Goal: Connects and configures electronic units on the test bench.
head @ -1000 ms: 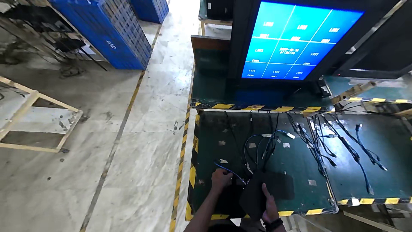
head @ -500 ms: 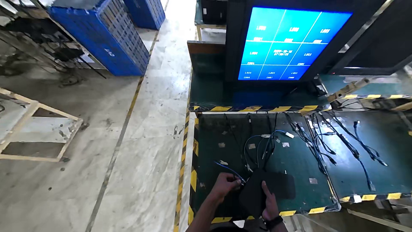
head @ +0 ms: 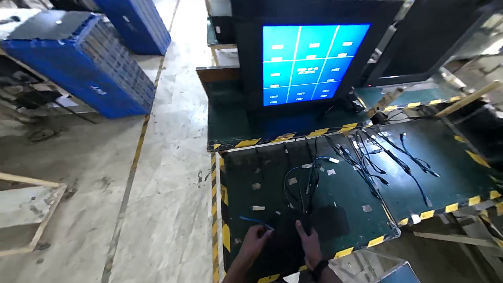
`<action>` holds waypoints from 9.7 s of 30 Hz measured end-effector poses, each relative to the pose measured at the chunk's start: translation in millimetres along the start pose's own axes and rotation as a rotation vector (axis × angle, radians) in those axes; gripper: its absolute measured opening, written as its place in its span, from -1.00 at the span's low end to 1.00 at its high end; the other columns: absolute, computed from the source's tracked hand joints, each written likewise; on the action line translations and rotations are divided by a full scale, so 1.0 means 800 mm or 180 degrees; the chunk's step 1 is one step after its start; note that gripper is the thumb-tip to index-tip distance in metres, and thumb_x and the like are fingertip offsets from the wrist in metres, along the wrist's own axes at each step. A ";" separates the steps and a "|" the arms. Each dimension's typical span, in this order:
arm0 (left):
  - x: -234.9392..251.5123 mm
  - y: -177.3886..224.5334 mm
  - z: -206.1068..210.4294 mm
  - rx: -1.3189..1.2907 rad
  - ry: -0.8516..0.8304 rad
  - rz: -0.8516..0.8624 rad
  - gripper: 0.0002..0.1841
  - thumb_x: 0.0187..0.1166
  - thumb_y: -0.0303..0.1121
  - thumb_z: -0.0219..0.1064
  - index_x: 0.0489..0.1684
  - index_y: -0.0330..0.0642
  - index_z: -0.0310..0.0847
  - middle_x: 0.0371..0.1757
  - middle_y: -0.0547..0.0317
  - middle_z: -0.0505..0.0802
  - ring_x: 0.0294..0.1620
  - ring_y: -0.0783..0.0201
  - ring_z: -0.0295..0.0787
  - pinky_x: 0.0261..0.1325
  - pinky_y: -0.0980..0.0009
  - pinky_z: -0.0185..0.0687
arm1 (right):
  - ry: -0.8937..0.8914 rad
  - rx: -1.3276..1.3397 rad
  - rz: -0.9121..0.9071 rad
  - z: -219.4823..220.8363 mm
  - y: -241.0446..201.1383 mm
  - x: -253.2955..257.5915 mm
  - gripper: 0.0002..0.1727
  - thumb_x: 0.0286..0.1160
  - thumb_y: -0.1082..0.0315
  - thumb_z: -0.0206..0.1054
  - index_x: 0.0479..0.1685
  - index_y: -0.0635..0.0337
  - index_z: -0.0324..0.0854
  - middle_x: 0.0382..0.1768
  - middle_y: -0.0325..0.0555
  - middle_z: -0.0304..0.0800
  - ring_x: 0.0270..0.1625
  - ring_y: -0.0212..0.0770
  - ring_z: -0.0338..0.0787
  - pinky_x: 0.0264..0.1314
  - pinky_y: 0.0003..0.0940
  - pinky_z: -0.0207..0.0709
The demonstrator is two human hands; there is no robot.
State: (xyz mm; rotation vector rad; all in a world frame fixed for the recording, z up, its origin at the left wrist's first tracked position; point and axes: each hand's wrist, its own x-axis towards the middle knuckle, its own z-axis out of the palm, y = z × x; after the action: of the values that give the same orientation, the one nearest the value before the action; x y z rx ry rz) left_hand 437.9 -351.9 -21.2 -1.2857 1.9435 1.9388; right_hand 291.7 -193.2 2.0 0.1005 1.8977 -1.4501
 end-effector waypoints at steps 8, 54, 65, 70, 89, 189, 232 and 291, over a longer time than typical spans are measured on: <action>0.029 -0.026 -0.068 0.1748 0.0343 -0.0677 -0.53 0.77 -0.16 0.24 0.39 -0.40 0.59 0.32 -0.35 0.75 0.42 -0.21 0.67 0.52 -0.15 0.50 | -0.0167 -0.3016 -0.0819 -0.109 0.044 0.042 -0.31 0.41 0.05 0.47 0.55 0.14 0.52 0.55 0.20 0.51 0.55 0.13 0.58 0.58 0.01 0.50; 0.100 0.120 0.112 -0.1508 -0.0864 -0.1132 -0.58 0.65 -0.42 0.37 0.45 -0.33 0.52 0.18 -0.13 0.81 0.07 0.06 0.86 0.21 0.17 0.81 | -0.0442 0.2030 0.0615 -0.183 0.018 0.045 -0.28 0.18 0.10 0.59 0.33 0.28 0.46 -0.13 0.14 0.89 -0.12 -0.02 0.94 -0.10 -0.02 0.87; 0.061 0.130 0.114 -0.1987 -0.1287 -0.0681 -0.70 0.66 -0.49 0.34 0.31 -0.33 0.60 0.08 -0.03 0.85 0.10 0.13 0.86 0.29 0.19 0.78 | -0.0450 0.1928 0.0476 -0.171 0.017 0.045 -0.26 0.19 0.13 0.63 0.34 0.31 0.44 -0.12 0.15 0.89 -0.12 -0.03 0.94 -0.07 -0.04 0.87; 0.050 0.142 0.124 -0.1932 -0.1025 -0.0547 -0.73 0.61 -0.50 0.40 0.21 -0.39 0.66 0.04 -0.07 0.87 0.07 0.10 0.86 0.25 0.19 0.80 | -0.0335 0.1895 0.0456 -0.168 0.018 0.043 -0.27 0.23 0.16 0.61 0.37 0.32 0.41 -0.12 0.16 0.88 -0.12 -0.02 0.94 -0.08 -0.03 0.87; 0.033 0.148 0.162 -0.1916 -0.0090 0.0064 -0.82 0.47 -0.50 0.54 -0.09 -0.43 0.80 -0.13 -0.11 0.91 -0.08 0.08 0.90 0.09 0.19 0.87 | 0.0295 0.1871 -0.0077 -0.158 0.002 0.023 -0.43 0.33 0.34 0.57 0.30 0.38 0.48 -0.13 0.16 0.88 -0.15 -0.05 0.93 -0.07 -0.06 0.87; 0.188 0.120 0.132 -0.0145 0.0322 -0.0922 -0.63 0.63 -0.27 0.42 0.21 -0.40 0.67 0.09 -0.21 0.85 -0.02 0.07 0.91 0.10 0.17 0.88 | -0.0132 0.2365 0.0662 -0.137 -0.015 0.085 -0.57 0.85 0.04 0.00 0.30 0.17 0.56 -0.07 0.02 0.88 -0.06 -0.14 0.91 -0.07 -0.10 0.84; 0.159 0.132 0.114 0.2240 0.0523 -0.0948 -0.08 0.48 0.12 0.47 0.73 -0.30 0.22 0.42 -0.29 0.70 0.39 -0.20 0.72 0.38 -0.12 0.66 | 0.0299 0.1380 0.1081 -0.109 0.017 0.074 -0.45 0.60 0.06 0.42 0.35 0.31 0.54 -0.04 0.17 0.88 -0.05 0.00 0.91 0.00 0.02 0.83; 0.070 0.070 0.151 0.2224 -0.0400 0.1250 -0.35 0.49 -0.18 0.46 0.64 -0.06 0.51 0.77 -0.19 0.37 0.83 -0.14 0.15 0.81 0.05 0.19 | -0.1434 -0.0881 0.1459 -0.157 0.071 0.049 -0.62 0.77 0.16 0.23 0.26 0.31 0.63 0.06 0.06 0.92 0.04 -0.03 0.94 0.19 -0.07 0.80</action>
State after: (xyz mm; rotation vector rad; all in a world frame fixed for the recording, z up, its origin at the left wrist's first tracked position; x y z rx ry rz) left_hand 311.2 -283.8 -33.5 -0.6141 2.5917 1.1911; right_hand 227.8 -78.5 -55.3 0.0646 1.5527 -0.8129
